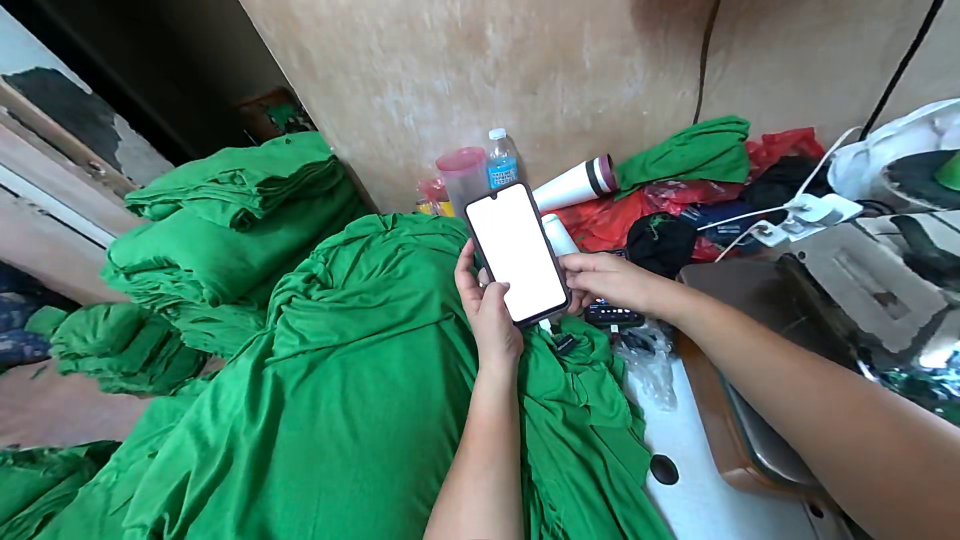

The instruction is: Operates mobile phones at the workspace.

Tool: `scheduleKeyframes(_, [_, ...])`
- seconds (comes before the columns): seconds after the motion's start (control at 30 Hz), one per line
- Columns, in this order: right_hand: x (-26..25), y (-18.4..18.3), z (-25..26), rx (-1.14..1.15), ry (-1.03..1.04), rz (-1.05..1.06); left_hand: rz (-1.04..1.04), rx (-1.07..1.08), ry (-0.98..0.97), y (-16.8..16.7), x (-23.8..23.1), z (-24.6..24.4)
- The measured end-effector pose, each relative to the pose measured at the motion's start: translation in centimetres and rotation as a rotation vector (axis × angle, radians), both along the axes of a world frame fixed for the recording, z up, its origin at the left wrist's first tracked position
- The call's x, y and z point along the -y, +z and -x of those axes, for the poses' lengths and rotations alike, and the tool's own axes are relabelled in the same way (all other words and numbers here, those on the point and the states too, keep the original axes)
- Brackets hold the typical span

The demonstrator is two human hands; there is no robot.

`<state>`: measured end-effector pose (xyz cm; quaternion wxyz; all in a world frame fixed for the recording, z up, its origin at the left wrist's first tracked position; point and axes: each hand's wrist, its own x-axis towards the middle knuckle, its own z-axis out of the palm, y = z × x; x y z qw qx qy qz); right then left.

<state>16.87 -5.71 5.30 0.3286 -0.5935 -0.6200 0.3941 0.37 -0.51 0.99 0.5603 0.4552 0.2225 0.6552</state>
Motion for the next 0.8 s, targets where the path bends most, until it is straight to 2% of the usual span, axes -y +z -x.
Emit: scheduleKeyframes(0.8, [0.04,0.08,0.03,0.001,0.005,0.0,0.003,0.004,0.002,0.06,-0.08,-0.05])
